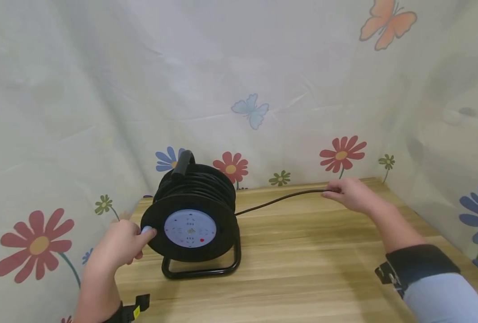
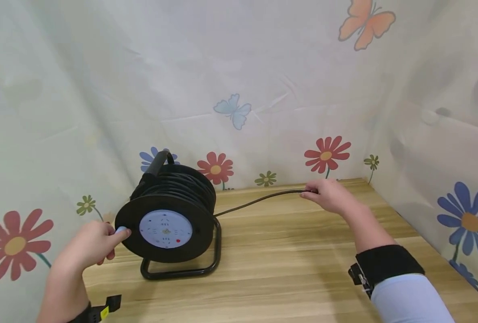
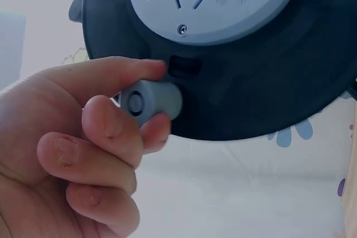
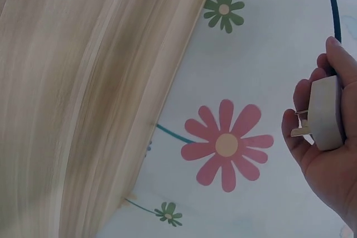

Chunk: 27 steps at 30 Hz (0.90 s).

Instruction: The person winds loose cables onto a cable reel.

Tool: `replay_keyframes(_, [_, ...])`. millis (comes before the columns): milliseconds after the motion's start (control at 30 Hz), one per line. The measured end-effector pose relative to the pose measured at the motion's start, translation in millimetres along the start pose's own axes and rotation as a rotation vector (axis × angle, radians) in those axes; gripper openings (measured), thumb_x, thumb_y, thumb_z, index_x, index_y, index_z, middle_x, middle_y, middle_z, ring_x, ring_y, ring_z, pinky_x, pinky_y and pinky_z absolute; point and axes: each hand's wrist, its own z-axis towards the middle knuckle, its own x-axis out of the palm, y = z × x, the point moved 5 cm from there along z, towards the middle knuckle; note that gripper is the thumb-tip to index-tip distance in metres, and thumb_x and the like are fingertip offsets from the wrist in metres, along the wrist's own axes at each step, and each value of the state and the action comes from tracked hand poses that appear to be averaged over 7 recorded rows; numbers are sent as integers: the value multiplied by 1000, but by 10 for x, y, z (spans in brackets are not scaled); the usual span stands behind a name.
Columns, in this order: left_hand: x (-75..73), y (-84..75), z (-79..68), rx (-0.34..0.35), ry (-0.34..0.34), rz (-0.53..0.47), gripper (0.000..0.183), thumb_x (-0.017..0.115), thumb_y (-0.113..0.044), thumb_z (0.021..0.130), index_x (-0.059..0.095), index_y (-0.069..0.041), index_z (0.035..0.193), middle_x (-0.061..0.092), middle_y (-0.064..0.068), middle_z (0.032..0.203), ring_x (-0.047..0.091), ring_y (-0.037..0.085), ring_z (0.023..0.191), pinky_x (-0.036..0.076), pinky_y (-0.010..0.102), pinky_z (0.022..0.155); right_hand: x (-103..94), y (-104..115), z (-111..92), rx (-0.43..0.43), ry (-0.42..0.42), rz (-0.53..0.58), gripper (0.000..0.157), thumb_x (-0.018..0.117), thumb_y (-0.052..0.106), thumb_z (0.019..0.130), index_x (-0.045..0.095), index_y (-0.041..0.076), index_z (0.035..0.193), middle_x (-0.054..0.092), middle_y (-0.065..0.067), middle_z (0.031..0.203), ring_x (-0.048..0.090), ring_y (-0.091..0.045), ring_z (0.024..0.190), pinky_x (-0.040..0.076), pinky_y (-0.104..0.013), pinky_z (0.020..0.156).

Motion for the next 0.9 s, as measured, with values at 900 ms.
replay_keyframes(900, [-121, -625, -27, 195, -679, -81, 47, 64, -28, 96, 47, -8, 58, 37, 1, 50, 36, 18, 44, 27, 31, 43, 279, 504, 184, -32, 277, 463, 41, 78, 12, 89, 64, 0, 126, 65, -9, 106, 58, -25, 84, 52, -30, 70])
